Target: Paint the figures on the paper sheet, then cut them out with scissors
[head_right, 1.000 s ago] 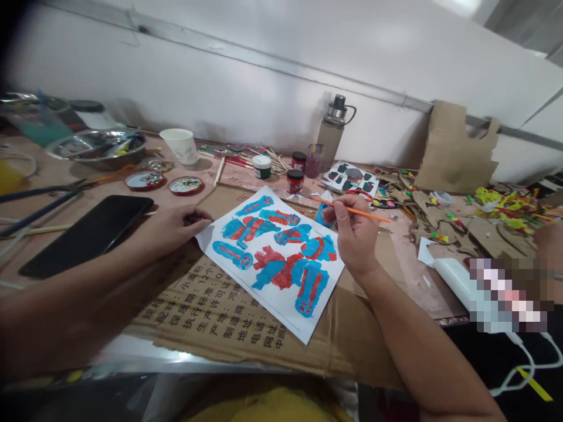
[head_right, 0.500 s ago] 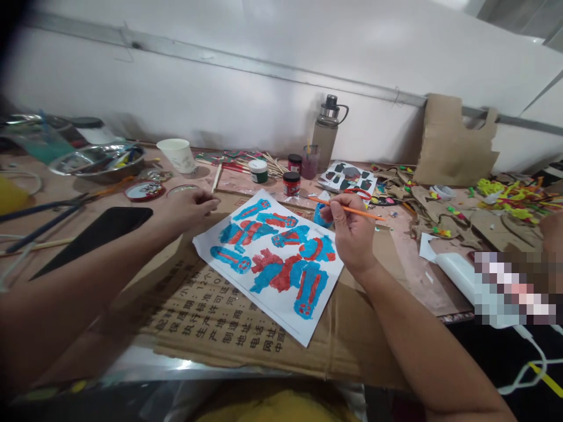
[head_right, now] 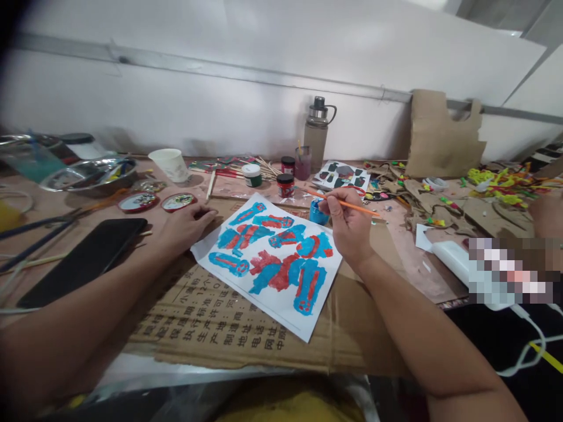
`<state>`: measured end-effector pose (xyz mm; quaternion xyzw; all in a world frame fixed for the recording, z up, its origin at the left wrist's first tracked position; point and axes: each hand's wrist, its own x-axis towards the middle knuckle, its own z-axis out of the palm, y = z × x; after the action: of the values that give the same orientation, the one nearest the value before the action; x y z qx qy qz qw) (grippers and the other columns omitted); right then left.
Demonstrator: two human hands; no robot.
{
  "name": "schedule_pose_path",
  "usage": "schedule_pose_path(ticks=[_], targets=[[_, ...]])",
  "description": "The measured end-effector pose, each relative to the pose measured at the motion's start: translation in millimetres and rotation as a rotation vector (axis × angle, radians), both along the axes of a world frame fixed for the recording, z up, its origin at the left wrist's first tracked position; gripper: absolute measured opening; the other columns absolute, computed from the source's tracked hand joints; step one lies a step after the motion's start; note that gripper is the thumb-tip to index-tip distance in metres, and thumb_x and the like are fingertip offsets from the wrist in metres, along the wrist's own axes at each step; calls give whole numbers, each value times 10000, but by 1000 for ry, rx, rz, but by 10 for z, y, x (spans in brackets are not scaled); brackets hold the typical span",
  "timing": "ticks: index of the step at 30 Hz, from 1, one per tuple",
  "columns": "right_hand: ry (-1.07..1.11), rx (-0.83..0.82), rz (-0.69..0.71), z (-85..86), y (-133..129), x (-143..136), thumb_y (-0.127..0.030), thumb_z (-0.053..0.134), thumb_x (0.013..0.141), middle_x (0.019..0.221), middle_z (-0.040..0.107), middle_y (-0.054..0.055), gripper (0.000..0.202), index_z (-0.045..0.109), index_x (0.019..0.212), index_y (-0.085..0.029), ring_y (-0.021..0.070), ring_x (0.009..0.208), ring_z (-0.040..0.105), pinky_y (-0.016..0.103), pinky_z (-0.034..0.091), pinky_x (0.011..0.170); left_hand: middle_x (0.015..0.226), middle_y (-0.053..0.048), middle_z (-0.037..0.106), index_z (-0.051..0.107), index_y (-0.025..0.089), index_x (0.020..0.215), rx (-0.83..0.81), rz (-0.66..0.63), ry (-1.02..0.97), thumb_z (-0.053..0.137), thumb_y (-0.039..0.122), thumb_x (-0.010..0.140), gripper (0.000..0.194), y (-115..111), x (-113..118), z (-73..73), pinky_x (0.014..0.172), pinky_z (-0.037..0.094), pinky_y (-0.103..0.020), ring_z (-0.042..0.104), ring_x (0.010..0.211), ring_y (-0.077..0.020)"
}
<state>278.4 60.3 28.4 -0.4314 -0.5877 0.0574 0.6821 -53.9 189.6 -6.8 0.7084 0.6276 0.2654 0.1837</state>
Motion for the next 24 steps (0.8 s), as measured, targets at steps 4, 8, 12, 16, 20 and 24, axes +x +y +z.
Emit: schedule_pose_path(ticks=[4, 8, 12, 16, 20, 24], targets=[[-11, 10, -1, -5, 48, 57, -618, 700, 1030, 789, 748, -18, 366, 695, 983, -255, 154, 700, 747, 303, 636, 675, 1025, -120, 819, 658, 254, 841, -5, 13, 6, 588, 387, 870, 153, 8, 2, 8, 914, 553, -455, 754, 1028, -366], [-23, 33, -14, 19, 101, 123, -641, 686, 1022, 786, 744, -15, 391, 675, 959, -254, 144, 693, 727, 294, 614, 669, 875, -91, 789, 630, 269, 769, 22, 9, 19, 573, 429, 859, 192, 45, -13, -24, 849, 535, -470, 757, 1004, -385], [-5, 78, -42, 58, 140, 177, -623, 669, 1025, 717, 723, -30, 377, 659, 943, -255, 136, 648, 689, 289, 584, 656, 812, -82, 783, 639, 276, 751, 91, -12, 19, 567, 442, 846, 204, 91, -43, -76, 821, 523, -464, 755, 1024, -382], [2, 84, -55, 67, 145, 210, -599, 665, 1033, 697, 707, -37, 368, 645, 911, -253, 133, 613, 654, 287, 554, 636, 817, -95, 771, 624, 267, 765, 52, 4, 14, 562, 443, 874, 217, 76, -37, -58, 823, 529, -450, 749, 994, -373], [-1, 38, -52, 44, 132, 221, -578, 662, 1037, 708, 727, -30, 345, 663, 927, -250, 151, 642, 692, 296, 568, 660, 903, -106, 780, 634, 259, 777, 49, -9, 18, 569, 428, 869, 203, 41, -6, -2, 865, 547, -427, 748, 967, -341], [-4, 9, -59, 29, 121, 216, -570, 660, 1031, 731, 745, -20, 336, 677, 930, -249, 163, 661, 714, 309, 584, 680, 850, -95, 771, 631, 266, 743, 38, 4, 24, 565, 430, 864, 214, 37, 17, 16, 871, 547, -419, 737, 922, -340]])
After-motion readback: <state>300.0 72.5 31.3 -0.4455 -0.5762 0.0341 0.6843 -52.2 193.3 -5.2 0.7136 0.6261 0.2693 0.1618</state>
